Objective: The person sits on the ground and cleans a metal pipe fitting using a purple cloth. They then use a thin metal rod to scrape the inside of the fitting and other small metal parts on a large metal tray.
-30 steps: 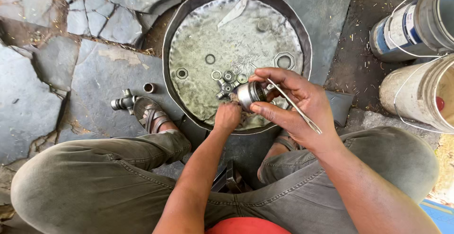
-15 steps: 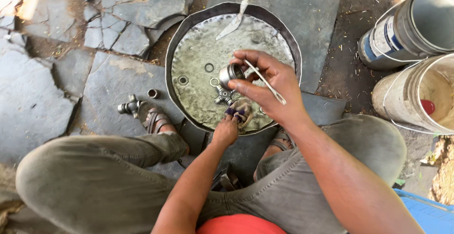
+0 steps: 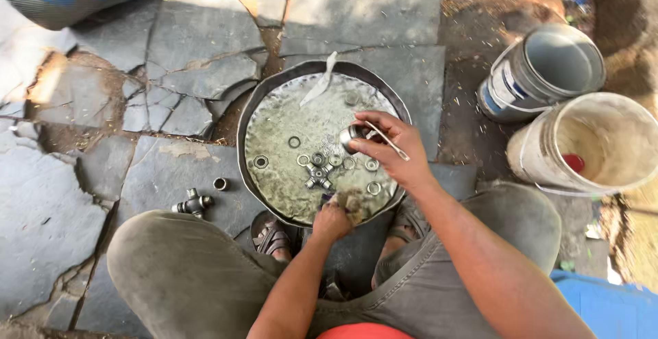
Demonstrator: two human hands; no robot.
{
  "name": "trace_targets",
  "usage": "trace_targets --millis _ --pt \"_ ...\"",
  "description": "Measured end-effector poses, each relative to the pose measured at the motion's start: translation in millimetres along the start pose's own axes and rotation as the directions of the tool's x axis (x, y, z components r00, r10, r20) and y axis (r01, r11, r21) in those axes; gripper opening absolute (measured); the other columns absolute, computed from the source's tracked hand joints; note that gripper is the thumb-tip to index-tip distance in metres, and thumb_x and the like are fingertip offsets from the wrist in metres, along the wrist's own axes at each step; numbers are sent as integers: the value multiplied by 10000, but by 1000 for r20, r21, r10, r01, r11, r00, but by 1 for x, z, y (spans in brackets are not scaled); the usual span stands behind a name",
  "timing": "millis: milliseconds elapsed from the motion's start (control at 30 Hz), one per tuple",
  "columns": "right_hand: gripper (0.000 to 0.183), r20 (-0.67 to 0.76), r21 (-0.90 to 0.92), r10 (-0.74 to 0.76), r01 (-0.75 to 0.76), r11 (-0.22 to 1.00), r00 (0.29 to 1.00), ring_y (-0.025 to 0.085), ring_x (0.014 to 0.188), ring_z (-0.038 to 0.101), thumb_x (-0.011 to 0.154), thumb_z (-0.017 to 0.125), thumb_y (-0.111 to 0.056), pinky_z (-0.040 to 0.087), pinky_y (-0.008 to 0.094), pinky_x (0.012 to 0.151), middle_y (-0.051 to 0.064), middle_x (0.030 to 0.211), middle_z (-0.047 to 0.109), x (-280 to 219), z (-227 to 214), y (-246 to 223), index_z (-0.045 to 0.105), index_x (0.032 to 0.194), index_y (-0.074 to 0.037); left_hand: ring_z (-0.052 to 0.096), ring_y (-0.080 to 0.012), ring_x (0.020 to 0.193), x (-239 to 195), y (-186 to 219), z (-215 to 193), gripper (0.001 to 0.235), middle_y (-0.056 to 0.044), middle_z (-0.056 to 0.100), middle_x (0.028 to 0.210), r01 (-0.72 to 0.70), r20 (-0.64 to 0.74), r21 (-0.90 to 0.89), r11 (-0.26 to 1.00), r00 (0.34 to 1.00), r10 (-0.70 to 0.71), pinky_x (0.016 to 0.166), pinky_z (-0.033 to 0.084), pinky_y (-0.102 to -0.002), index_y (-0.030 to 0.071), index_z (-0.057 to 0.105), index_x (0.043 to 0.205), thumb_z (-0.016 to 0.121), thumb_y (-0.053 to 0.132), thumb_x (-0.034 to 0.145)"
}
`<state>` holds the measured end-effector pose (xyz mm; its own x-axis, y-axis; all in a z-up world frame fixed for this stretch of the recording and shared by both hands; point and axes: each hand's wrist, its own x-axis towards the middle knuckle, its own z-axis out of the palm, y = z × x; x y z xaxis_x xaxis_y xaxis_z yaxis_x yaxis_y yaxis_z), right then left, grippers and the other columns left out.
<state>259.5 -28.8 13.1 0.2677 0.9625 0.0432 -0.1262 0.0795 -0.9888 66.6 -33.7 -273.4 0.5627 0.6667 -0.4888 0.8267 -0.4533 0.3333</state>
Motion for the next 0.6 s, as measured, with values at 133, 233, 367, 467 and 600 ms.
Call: trace_targets --millis 133,233,367,467,600 --pt "465 -66 -100 29 -36 994 997 106 1065 676 844 810 -33 552 276 932 43 1167 730 -5 -9 12 670 1287 -9 611 -374 1246 28 3 5 466 -232 648 1317 -107 -6 -27 994 994 107 1065 475 -460 -26 691 1217 507 344 1000" --pt "463 -50 -114 4 -9 993 999 114 1090 676 852 800 -29 553 287 953 53 1184 735 -7 -10 15 667 1295 -3 646 -396 1153 32 7 11 448 -285 615 1301 -149 -30 -69 986 989 147 998 500 -480 -36 637 1262 545 287 965" --pt "485 1 -177 20 -20 984 1000 128 1100 679 840 797 -19 560 298 963 59 1204 736 -12 1 14 661 1305 -8 682 -414 1074 23 10 0 388 -283 682 1194 -226 -63 -137 964 974 220 953 510 -533 -1 641 1253 569 208 934" --pt "496 39 -186 2 6 982 999 135 1124 672 851 786 -7 556 307 984 66 1226 724 -15 9 11 646 1327 -7 697 -403 1014 20 2 -49 301 -252 709 1103 -321 -62 -15 947 946 319 892 535 -515 27 697 1115 604 236 919" --pt "495 10 -85 -8 9 996 1000 142 1158 665 846 774 22 562 322 987 85 1251 709 -17 22 17 633 1320 -2 700 -398 919 -2 -16 -150 290 -222 728 965 -246 -72 -185 951 969 237 813 541 -496 46 742 971 689 311 867"
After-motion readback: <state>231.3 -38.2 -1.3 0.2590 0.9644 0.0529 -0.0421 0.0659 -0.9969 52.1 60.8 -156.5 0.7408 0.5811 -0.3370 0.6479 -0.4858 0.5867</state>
